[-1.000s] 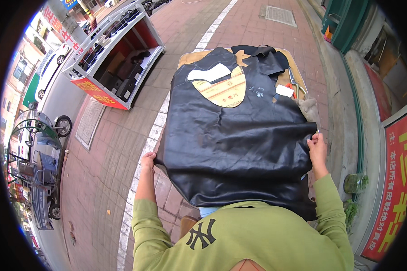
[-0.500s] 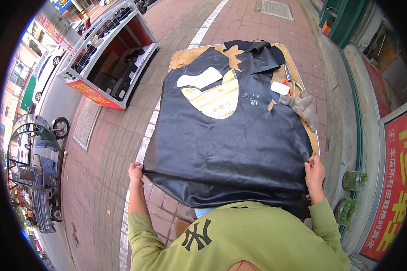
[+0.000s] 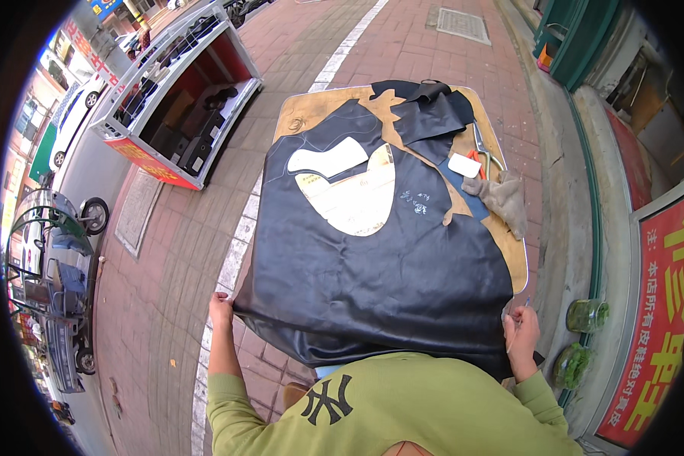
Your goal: The person places a paper template on a large piece of black leather and traces its outline with a marking tool. They adjust the leather and template positions multiple times to align the pattern before continuing to trace additional sections.
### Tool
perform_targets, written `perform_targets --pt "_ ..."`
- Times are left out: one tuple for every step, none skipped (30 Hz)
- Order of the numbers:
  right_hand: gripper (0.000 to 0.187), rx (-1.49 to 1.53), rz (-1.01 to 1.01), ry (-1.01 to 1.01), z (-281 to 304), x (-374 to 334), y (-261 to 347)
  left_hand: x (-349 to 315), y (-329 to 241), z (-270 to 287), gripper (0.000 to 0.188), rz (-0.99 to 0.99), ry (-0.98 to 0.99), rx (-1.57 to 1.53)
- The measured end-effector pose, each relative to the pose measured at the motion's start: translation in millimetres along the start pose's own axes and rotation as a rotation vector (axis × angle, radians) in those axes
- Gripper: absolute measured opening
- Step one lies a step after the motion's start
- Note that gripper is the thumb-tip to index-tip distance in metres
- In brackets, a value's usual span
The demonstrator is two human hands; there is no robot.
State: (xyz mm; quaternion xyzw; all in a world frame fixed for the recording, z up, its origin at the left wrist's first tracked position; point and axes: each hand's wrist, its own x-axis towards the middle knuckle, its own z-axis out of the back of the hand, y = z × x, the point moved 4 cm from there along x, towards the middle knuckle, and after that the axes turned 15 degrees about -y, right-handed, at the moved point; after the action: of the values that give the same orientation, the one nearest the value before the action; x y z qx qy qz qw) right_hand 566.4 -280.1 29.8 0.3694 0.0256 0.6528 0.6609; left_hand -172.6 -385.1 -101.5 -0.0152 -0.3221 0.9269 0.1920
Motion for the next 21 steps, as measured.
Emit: perform_targets --pt "0.022 0.006 -0.013 -0.026 4 10 1 0 -17 2 0.019 -0.085 -0.028 0.054" --pt "0.023 0.017 -0.047 -0.049 5 24 3 2 -36 6 0.021 -0.121 -0.038 0.136" --pt "0.024 0.041 0.018 -0.047 3 39 12 -1 -64 6 0.029 -0.262 -0.077 0.219" --pt "0.024 0.073 0.067 -0.044 -3 55 22 -5 -96 2 0.031 -0.374 -0.107 0.154" --pt "0.025 0.113 0.104 -0.036 -12 72 33 -12 -130 -2 0.033 -0.46 -0.137 0.104" --pt "0.025 0.152 0.185 -0.028 -25 86 48 -25 -164 -10 0.032 -0.577 -0.136 0.01" --pt "0.026 0.189 0.245 -0.012 -40 99 64 -38 -198 -22 0.033 -0.659 -0.092 -0.032" --pt "0.026 0.281 0.223 0.054 -57 108 78 -55 -230 -33 0.034 -0.765 -0.002 -0.095" --pt "0.026 0.331 0.25 0.074 -75 116 95 -73 -259 -46 0.035 -0.84 0.077 -0.139" --pt "0.028 0.356 0.309 0.093 -92 120 111 -92 -285 -58 0.037 -0.924 0.127 -0.185" --pt "0.029 0.395 0.374 0.098 -108 123 127 -105 -307 -71 0.039 -0.934 0.204 -0.169" --pt "0.03 0.433 0.368 0.147 -125 123 139 -115 -327 -82 0.041 -0.969 0.254 -0.175" --pt "0.032 0.438 0.407 0.204 -142 123 150 -120 -345 -95 0.041 -0.929 0.307 -0.133" --pt "0.036 0.422 0.409 0.268 -157 119 159 -121 -360 -107 0.042 -0.883 0.359 -0.079" --pt "0.038 0.417 0.437 0.288 -170 115 166 -121 -373 -115 0.042 -0.887 0.362 -0.052" --pt "0.04 0.411 0.466 0.308 -181 111 172 -119 -385 -122 0.043 -0.886 0.365 -0.019" --pt "0.042 0.408 0.482 0.331 -190 106 176 -116 -393 -129 0.045 -0.874 0.362 0.024" --pt "0.044 0.395 0.491 0.365 -199 101 178 -114 -401 -137 0.045 -0.883 0.377 0.076" --pt "0.046 0.373 0.505 0.387 -205 97 179 -111 -407 -143 0.046 -0.889 0.392 0.129" --pt "0.046 0.377 0.508 0.399 -208 93 178 -110 -410 -150 0.047 -0.89 0.411 0.189" --pt "0.046 0.374 0.554 0.363 -209 89 178 -111 -413 -154 0.047 -0.877 0.419 0.205"
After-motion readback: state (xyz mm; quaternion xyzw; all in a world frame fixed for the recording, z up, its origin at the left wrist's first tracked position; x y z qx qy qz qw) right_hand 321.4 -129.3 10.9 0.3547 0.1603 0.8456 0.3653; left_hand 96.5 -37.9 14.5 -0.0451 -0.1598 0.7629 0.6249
